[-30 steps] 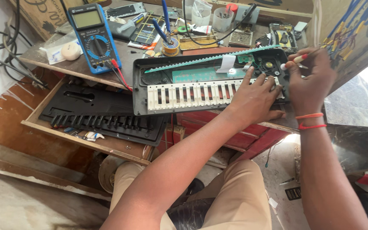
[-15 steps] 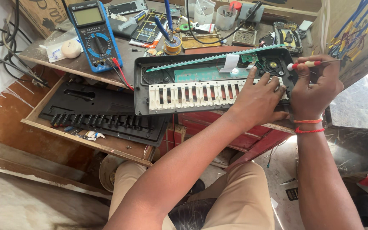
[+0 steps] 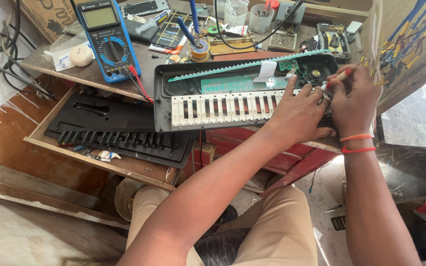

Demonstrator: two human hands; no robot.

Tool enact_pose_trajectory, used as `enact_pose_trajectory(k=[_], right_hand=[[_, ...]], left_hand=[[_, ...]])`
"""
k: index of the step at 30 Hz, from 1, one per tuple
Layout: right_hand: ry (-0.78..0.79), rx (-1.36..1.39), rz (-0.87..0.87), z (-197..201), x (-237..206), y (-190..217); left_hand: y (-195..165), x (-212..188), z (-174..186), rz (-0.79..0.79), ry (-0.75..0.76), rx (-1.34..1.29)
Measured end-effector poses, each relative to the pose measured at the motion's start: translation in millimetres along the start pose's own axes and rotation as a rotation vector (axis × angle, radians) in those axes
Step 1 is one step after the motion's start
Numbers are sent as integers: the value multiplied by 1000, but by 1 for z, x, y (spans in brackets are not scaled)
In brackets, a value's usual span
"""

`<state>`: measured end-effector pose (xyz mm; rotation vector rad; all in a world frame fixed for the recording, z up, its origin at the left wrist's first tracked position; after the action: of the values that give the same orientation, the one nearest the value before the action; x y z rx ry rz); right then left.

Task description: The person works on a small keyboard instrument at a cluttered workbench. They use a screwdriver to loosen parts, lift the white key assembly out of the casing, hold and turn it over in both hands, then seat it back into the housing and press the keys while continuing to work on the mechanism with the screwdriver.

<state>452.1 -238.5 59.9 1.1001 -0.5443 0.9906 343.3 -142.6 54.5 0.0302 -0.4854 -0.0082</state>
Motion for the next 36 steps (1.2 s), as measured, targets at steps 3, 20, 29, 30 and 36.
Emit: enact_pose_trajectory(k=[3, 20, 29, 30, 36], right_hand=[[86, 154, -182, -4, 4, -5], [-57, -7, 54, 3, -1, 2], [11, 101, -79, -4, 2, -7], [-8, 81, -63, -3, 1, -6], [-22, 59, -47, -1, -1, -3]], left_hand=[[0, 1, 0, -8, -30, 1], [-1, 0, -3, 3, -60, -12], [-1, 0, -4, -8, -42, 2], [-2, 0, -3, -3, -99, 18], [-3, -2, -3, 63, -125, 33]])
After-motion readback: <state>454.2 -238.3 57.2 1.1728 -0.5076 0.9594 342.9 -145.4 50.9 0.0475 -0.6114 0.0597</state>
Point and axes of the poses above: each hand's wrist, its own x-axis towards the middle knuckle, its own z-axis out of the back of the hand, y = z × x, the point moved 2 cm from there along x, towards the middle knuckle, and after that the axes turned 4 degrees about -z, right-handed, at the moved point
